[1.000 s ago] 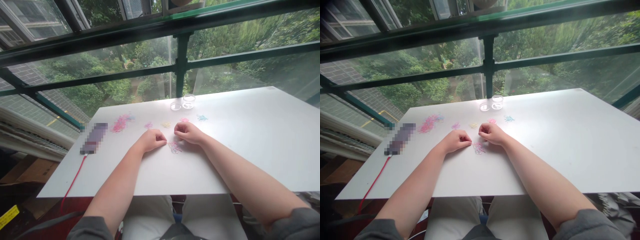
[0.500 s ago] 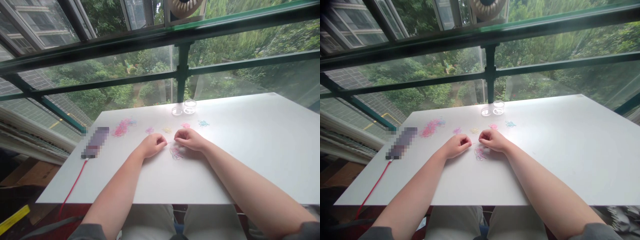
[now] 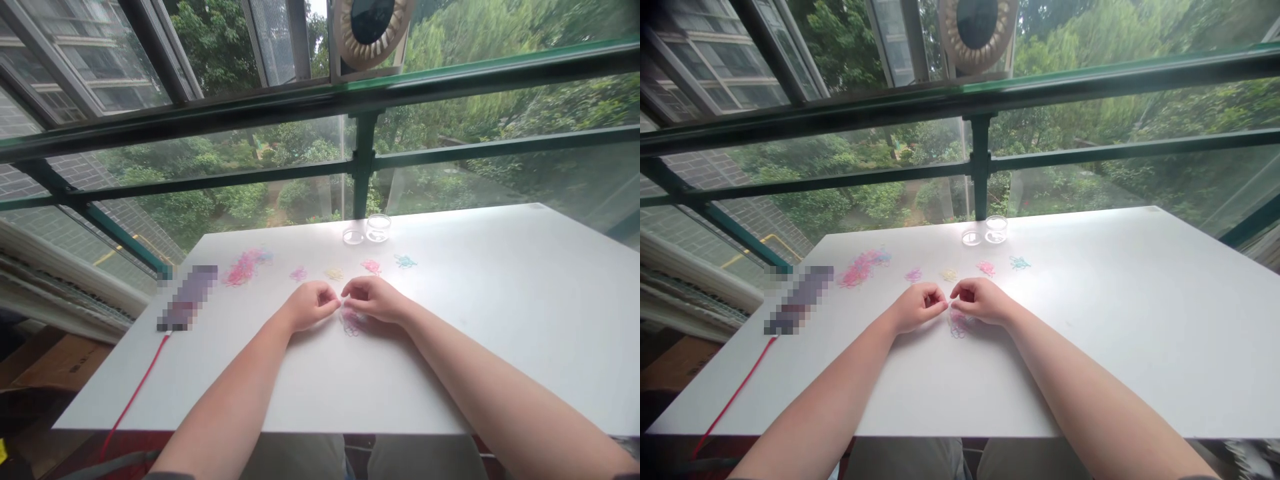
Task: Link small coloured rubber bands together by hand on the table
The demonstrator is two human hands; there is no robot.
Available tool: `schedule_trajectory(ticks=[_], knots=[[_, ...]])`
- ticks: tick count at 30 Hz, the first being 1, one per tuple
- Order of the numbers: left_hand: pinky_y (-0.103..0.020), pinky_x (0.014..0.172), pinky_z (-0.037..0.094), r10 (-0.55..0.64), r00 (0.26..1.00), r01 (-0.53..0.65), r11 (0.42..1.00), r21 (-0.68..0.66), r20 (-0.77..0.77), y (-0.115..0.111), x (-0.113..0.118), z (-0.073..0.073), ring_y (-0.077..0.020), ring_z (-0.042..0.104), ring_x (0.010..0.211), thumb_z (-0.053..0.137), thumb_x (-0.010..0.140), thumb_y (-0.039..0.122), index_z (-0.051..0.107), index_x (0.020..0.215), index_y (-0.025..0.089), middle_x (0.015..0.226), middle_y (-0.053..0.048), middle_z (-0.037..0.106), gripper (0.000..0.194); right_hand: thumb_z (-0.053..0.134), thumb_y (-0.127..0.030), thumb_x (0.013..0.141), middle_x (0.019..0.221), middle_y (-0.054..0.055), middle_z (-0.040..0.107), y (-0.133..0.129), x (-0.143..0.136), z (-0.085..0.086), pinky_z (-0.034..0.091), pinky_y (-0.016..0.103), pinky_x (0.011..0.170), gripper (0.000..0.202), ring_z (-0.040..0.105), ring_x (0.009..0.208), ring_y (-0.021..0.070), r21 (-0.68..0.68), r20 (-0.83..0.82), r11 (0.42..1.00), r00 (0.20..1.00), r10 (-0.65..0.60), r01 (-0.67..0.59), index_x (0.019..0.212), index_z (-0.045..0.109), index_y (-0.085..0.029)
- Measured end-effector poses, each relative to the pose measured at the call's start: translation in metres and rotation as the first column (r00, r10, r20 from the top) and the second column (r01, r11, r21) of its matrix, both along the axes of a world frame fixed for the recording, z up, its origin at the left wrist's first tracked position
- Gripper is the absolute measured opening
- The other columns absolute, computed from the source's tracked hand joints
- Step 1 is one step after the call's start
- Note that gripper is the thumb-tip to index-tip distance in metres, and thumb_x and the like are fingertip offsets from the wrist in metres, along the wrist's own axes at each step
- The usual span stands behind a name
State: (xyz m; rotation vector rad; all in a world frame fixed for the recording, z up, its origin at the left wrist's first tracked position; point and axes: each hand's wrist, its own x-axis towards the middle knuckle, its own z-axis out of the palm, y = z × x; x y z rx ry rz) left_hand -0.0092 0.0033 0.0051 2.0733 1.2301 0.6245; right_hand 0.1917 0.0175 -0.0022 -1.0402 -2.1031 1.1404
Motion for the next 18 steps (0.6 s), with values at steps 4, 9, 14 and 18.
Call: schedule_trajectory(ticks=[4,9,14,18], knots=[[-0.021,0.055,0.039,-0.009,1.0,0.009,1.0,0.007,0.017,0.0002,0.001,-0.0006,-0.0097,0.05,0.057,0.056,0.077,0.035,0.061,0.072,0.015,0.069,-0.002,0.06,0.022,0.056,-0.022,0.074,0.058,-0.004,0.048,-0.0002,-0.0014,0.0002,0.035,0.021,0.051,0.019,0.042,0.052,0.0083,0.014,0.008,1.0,1.0,-0.01,0.01,0.091,0.062,-0.015],[-0.022,0.055,0.039,-0.024,1.0,0.023,1.0,0.018,0.02,0.0011,0.0014,-0.0008,-0.0101,0.049,0.058,0.056,0.078,0.035,0.063,0.075,0.015,0.07,-0.002,0.061,0.022,0.053,-0.021,0.076,0.059,-0.002,0.053,-0.0003,-0.0016,0.0023,0.036,0.022,0.053,0.01,0.045,0.055,0.0092,0.051,0.026,0.999,1.0,-0.015,0.014,0.075,0.061,-0.015],[-0.022,0.056,0.039,0.005,0.998,-0.006,1.0,0.023,0.056,0.0036,0.002,-0.0019,-0.0105,0.049,0.06,0.055,0.079,0.034,0.061,0.077,0.014,0.072,-0.002,0.06,0.021,0.055,-0.021,0.076,0.059,-0.002,0.052,0.0007,-0.0007,0.0021,0.036,0.021,0.052,0.008,0.045,0.054,0.0091,0.036,-0.008,0.998,0.999,-0.049,0.049,0.074,0.059,-0.015],[-0.022,0.056,0.039,0.013,0.996,-0.016,0.999,0.04,0.089,0.0051,0.0024,-0.0039,-0.0106,0.049,0.06,0.053,0.081,0.034,0.062,0.082,0.014,0.074,-0.003,0.061,0.022,0.055,-0.022,0.076,0.059,-0.002,0.051,0.0021,0.0004,-0.0002,0.035,0.022,0.052,0.008,0.044,0.053,0.0091,0.029,-0.056,0.998,0.997,-0.052,0.054,0.074,0.058,-0.015]])
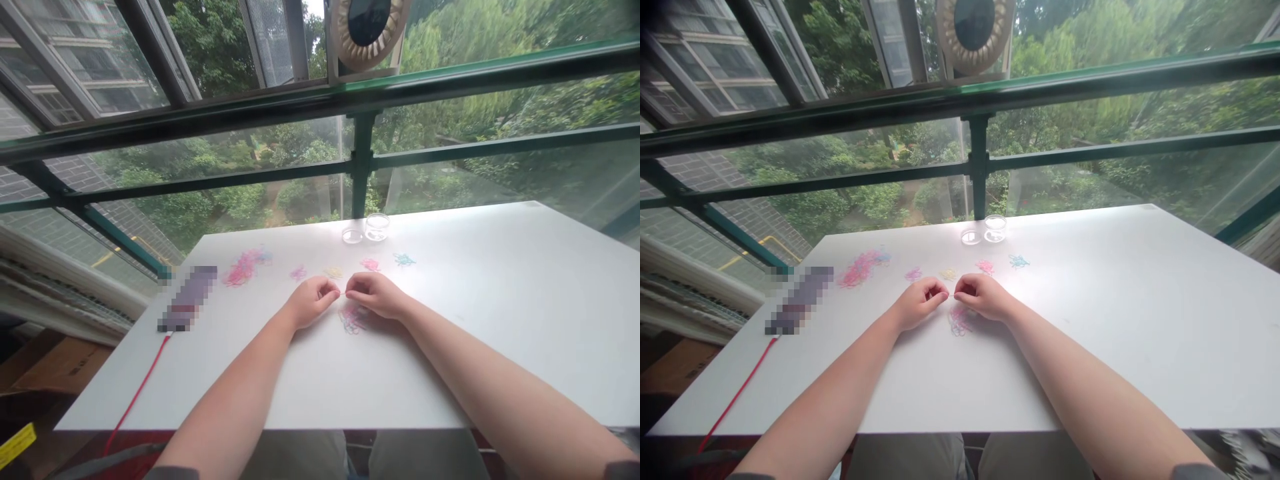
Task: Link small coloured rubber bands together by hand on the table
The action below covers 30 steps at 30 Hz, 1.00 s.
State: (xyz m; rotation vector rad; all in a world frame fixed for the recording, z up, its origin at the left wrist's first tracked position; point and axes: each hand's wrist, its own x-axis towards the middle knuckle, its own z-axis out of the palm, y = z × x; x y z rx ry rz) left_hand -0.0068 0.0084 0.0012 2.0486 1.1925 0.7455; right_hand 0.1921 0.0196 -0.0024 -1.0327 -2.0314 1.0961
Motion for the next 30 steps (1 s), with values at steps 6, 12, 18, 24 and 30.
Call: schedule_trajectory(ticks=[6,12,18,24,30], knots=[[-0.022,0.056,0.041,-0.007,1.0,0.007,1.0,0.01,0.021,-0.0011,-0.0004,-0.0014,-0.0094,0.05,0.059,0.062,0.074,0.037,0.065,0.092,0.015,0.079,-0.004,0.063,0.028,0.056,-0.022,0.076,0.06,-0.002,0.051,0.0003,0.0004,-0.001,0.034,0.022,0.05,0.008,0.042,0.053,0.0086,0.005,-0.025,1.0,1.0,-0.013,0.013,0.072,0.057,-0.014],[-0.021,0.054,0.04,-0.005,1.0,0.005,1.0,0.017,0.02,-0.001,0.0004,-0.0011,-0.0092,0.049,0.057,0.061,0.076,0.035,0.066,0.078,0.015,0.071,-0.003,0.063,0.021,0.056,-0.022,0.076,0.059,-0.002,0.05,-0.0004,0.0003,-0.0005,0.035,0.022,0.051,0.008,0.043,0.053,0.0091,0.027,-0.011,1.0,1.0,-0.01,0.01,0.072,0.057,-0.015],[-0.02,0.053,0.038,-0.001,0.998,-0.001,0.999,0.047,0.055,0.0031,-0.0019,-0.0017,-0.0086,0.049,0.058,0.059,0.075,0.028,0.063,0.074,0.015,0.07,-0.001,0.061,0.014,0.054,-0.022,0.078,0.057,-0.004,0.046,0.0013,0.0025,-0.0016,0.034,0.022,0.049,0.009,0.042,0.051,0.0088,0.031,-0.068,0.999,0.998,0.011,-0.009,0.071,0.053,-0.016],[-0.019,0.051,0.038,0.022,0.996,-0.027,0.998,0.054,0.082,0.0045,-0.0042,-0.0008,-0.0088,0.05,0.06,0.059,0.075,0.028,0.061,0.077,0.014,0.073,-0.002,0.061,0.014,0.056,-0.026,0.077,0.057,-0.004,0.047,0.0042,0.004,-0.0045,0.035,0.022,0.048,0.012,0.043,0.05,0.0089,-0.056,-0.116,0.998,0.993,0.012,-0.018,0.072,0.053,-0.016],[-0.02,0.053,0.039,0.0,1.0,-0.001,1.0,0.027,0.03,-0.0004,0.0006,0.0008,-0.0094,0.051,0.06,0.061,0.075,0.033,0.066,0.08,0.015,0.074,-0.003,0.064,0.02,0.058,-0.025,0.075,0.056,-0.003,0.047,0.002,0.0013,-0.0028,0.032,0.021,0.048,0.011,0.041,0.051,0.0081,-0.004,-0.064,1.0,0.998,0.018,-0.018,0.071,0.056,-0.015]])
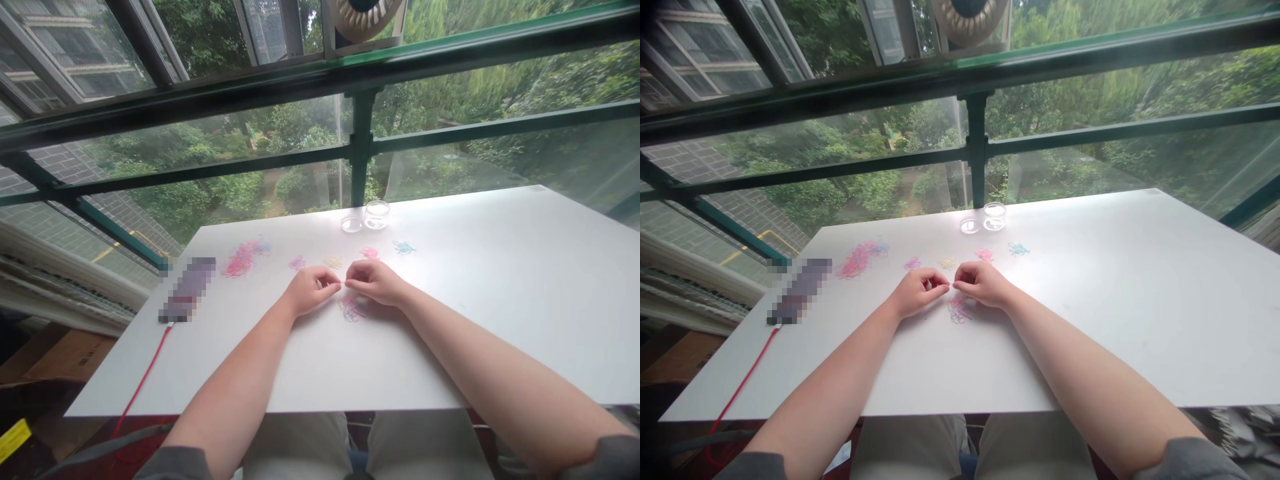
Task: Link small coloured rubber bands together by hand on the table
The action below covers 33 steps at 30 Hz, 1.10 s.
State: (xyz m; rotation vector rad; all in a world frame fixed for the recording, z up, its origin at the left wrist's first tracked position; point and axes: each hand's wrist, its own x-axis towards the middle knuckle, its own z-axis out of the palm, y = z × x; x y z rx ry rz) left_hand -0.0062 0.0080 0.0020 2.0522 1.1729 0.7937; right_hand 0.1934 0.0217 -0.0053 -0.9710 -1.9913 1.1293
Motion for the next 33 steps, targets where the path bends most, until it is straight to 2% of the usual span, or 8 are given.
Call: schedule_trajectory(ticks=[10,20,33], knots=[[-0.02,0.053,0.037,0.004,0.999,-0.002,0.999,-0.037,0.05,0.0038,-0.0019,-0.003,-0.0088,0.047,0.058,0.059,0.074,0.029,0.064,0.075,0.014,0.067,-0.001,0.059,0.015,0.055,-0.024,0.076,0.057,-0.004,0.046,-0.001,0.0009,0.0033,0.032,0.021,0.049,0.009,0.04,0.052,0.0081,0.015,-0.013,0.999,0.999,0.038,-0.038,0.073,0.055,-0.015],[-0.02,0.054,0.035,-0.058,0.997,0.061,0.997,-0.047,0.055,0.0056,-0.0014,-0.003,-0.0081,0.045,0.058,0.059,0.075,0.027,0.061,0.073,0.014,0.066,0.001,0.056,0.014,0.051,-0.017,0.072,0.058,-0.004,0.044,-0.0031,0.0021,0.0078,0.031,0.022,0.05,0.004,0.038,0.053,0.0077,0.056,0.021,0.996,0.998,0.063,-0.064,0.068,0.051,-0.016],[-0.02,0.049,0.03,-0.048,0.996,0.054,0.996,-0.077,0.079,0.0075,-0.0006,-0.0035,-0.0068,0.038,0.053,0.059,0.073,0.031,0.06,0.072,0.014,0.063,0.002,0.053,0.017,0.05,-0.017,0.071,0.056,-0.005,0.042,0.003,0.0048,0.0033,0.03,0.021,0.05,0.003,0.038,0.052,0.007,0.062,0.026,0.996,0.997,0.068,-0.069,0.068,0.049,-0.016]])
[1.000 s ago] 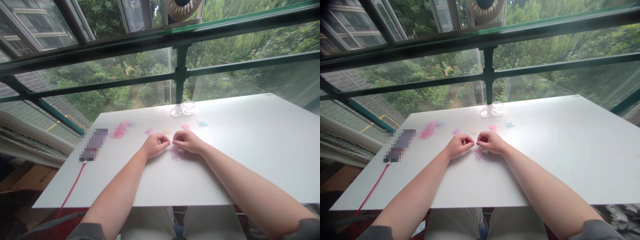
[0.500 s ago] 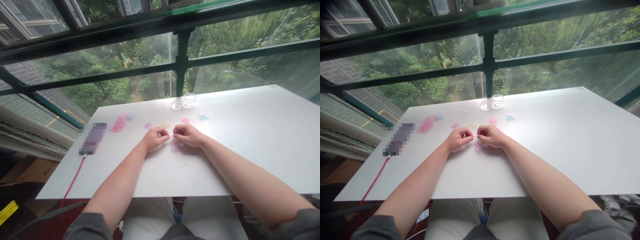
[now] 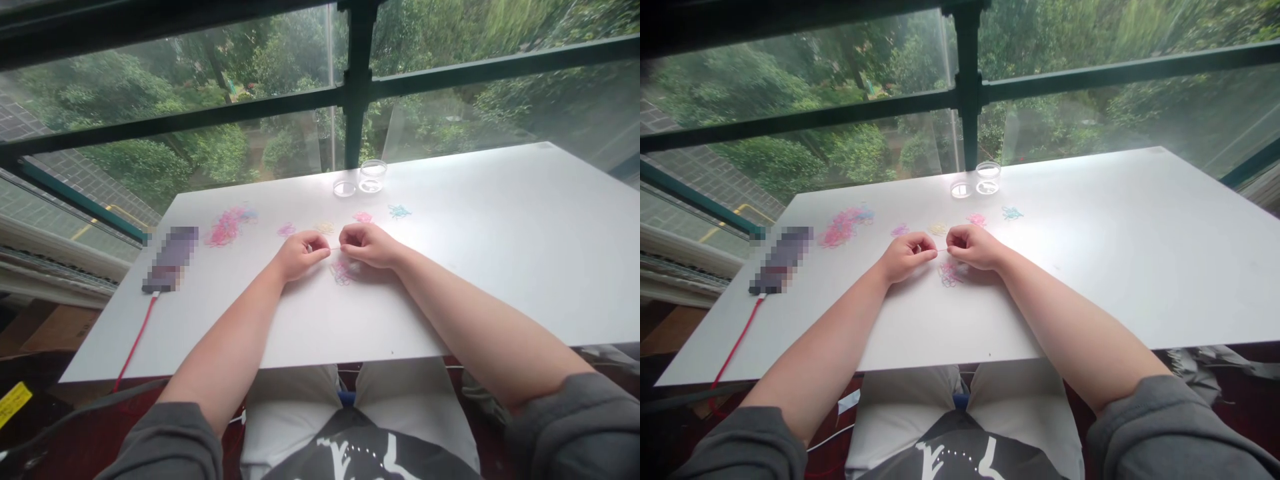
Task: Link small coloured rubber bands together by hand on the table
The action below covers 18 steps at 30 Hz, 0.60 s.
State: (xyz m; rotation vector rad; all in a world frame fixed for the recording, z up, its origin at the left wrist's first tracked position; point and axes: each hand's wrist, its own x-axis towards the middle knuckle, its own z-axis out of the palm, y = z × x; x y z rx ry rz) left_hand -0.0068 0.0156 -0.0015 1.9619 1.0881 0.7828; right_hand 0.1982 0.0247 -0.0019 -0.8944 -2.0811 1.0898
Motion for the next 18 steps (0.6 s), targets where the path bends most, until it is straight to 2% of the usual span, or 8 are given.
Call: schedule_trajectory(ticks=[6,12,15,18], knots=[[-0.02,0.048,0.028,0.014,0.995,-0.009,0.999,-0.045,0.098,0.0042,-0.0019,-0.0037,-0.006,0.035,0.05,0.062,0.072,0.03,0.058,0.071,0.013,0.062,0.002,0.051,0.017,0.051,-0.016,0.071,0.056,-0.005,0.041,0.0012,0.002,-0.0004,0.028,0.021,0.049,0.006,0.036,0.051,0.0065,-0.047,-0.057,0.999,0.998,0.004,-0.007,0.067,0.047,-0.016],[-0.022,0.055,0.033,0.068,0.961,-0.053,0.997,-0.063,0.268,0.01,-0.0056,-0.0069,-0.0086,0.043,0.058,0.063,0.07,0.03,0.055,0.068,0.013,0.064,0.001,0.051,0.018,0.055,-0.021,0.071,0.056,-0.005,0.04,0.0019,0.0033,0.0006,0.026,0.021,0.046,0.01,0.034,0.049,0.0064,-0.153,-0.165,0.988,0.986,-0.011,-0.015,0.067,0.047,-0.016],[-0.021,0.053,0.032,0.07,0.968,-0.049,0.995,-0.092,0.24,0.0081,-0.0052,-0.0053,-0.008,0.04,0.055,0.062,0.069,0.031,0.054,0.067,0.013,0.061,0.002,0.049,0.019,0.055,-0.024,0.072,0.054,-0.006,0.039,0.0014,0.0027,0.0009,0.025,0.021,0.045,0.013,0.033,0.048,0.0066,-0.181,-0.163,0.983,0.987,-0.016,-0.014,0.067,0.046,-0.017],[-0.021,0.05,0.031,0.036,0.994,-0.026,0.996,-0.089,0.106,0.0032,-0.0031,-0.0029,-0.0079,0.038,0.054,0.06,0.071,0.031,0.056,0.068,0.014,0.06,0.002,0.049,0.018,0.056,-0.025,0.073,0.056,-0.005,0.042,0.0005,0.0013,0.0008,0.028,0.021,0.047,0.012,0.036,0.051,0.0074,-0.145,-0.11,0.989,0.994,-0.014,-0.002,0.069,0.048,-0.016]])
